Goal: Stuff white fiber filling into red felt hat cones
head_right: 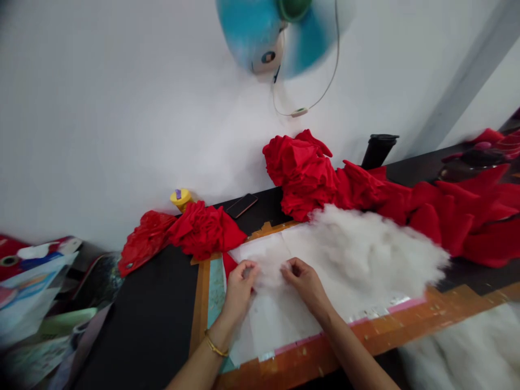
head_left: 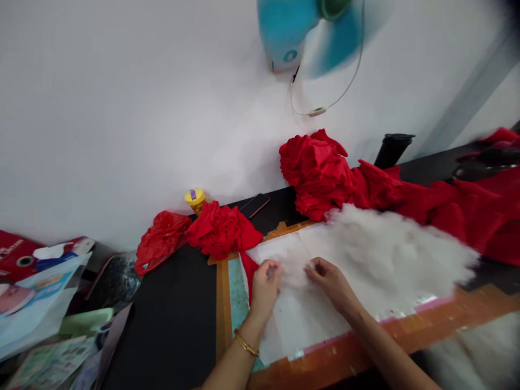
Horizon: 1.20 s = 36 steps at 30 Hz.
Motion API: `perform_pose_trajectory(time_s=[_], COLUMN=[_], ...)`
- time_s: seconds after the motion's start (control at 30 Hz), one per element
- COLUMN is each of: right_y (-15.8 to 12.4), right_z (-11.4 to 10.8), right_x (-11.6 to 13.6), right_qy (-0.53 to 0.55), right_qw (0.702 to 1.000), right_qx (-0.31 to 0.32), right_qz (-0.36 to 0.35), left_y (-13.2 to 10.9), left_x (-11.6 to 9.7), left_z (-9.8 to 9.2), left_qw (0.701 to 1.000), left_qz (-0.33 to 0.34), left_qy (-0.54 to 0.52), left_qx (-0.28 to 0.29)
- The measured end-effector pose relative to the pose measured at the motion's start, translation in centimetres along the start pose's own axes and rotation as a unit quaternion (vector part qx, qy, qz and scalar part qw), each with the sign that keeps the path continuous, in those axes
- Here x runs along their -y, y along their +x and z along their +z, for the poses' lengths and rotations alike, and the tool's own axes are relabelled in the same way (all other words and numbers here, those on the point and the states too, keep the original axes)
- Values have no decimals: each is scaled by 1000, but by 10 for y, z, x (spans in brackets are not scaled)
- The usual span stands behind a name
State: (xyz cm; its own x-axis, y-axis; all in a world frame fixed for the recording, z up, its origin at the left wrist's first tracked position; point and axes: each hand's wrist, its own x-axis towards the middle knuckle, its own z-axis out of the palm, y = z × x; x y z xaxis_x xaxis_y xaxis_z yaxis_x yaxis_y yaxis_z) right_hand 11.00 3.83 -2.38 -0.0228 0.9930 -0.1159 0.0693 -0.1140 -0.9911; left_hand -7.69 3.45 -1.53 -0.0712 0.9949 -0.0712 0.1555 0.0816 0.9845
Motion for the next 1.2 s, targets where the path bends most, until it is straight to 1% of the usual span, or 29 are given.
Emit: perform_pose_trajectory(time_s=[0.1,0.17,0.23,0.3,0.37,0.4,0.47,0.53,0.6,0.67,0.77,0.83,0.93,1.0,1.07,1.13,1.2], right_y=[2,1,-2,-4,-5,-4,-2,0,2,2,0,0,2,6,8,10,9], right_z=[-11,-13,-8,-1,3,4,0,-8,-18,-26,-29,-23,-9,0,6,8,10], right_x=[-7,-7,-3,2,5,5,1,-5,-12,-14,-7,2,16,19,19,16,14], right_qy=[5,30,59,78,87,86,71,46,23,6,4,-1,-49,-82,-101,-110,-117], right_qw=[1000,999,997,993,991,992,996,999,1000,1000,999,996,993,988,986,987,988], right_qx=[-3,23,56,87,97,88,49,9,-15,-12,43,70,75,84,79,54,33], right_qz=[6,9,8,10,11,9,-2,-9,-7,-9,-32,-47,-78,-99,-105,-101,-96], left_y=[0,0,0,2,4,5,8,10,11,12,10,9,7,6,5,3,2], left_x=[0,-3,-8,-12,-13,-11,-6,1,6,7,1,-5,-12,-15,-17,-18,-19], left_z=[-13,-14,-7,3,14,17,19,14,7,1,2,7,16,18,17,14,11], left_qw=[1000,1000,998,994,990,990,991,994,995,996,998,998,998,996,994,992,992], left_qz=[4,4,-9,-39,-67,-75,-80,-83,-85,-79,-51,-22,21,42,57,66,67], left_qy=[1,-10,-35,-56,-62,-60,-55,-46,-36,-28,-18,-9,15,32,40,38,35], left_qx=[-8,14,46,83,103,106,90,62,41,33,43,54,64,70,84,101,104])
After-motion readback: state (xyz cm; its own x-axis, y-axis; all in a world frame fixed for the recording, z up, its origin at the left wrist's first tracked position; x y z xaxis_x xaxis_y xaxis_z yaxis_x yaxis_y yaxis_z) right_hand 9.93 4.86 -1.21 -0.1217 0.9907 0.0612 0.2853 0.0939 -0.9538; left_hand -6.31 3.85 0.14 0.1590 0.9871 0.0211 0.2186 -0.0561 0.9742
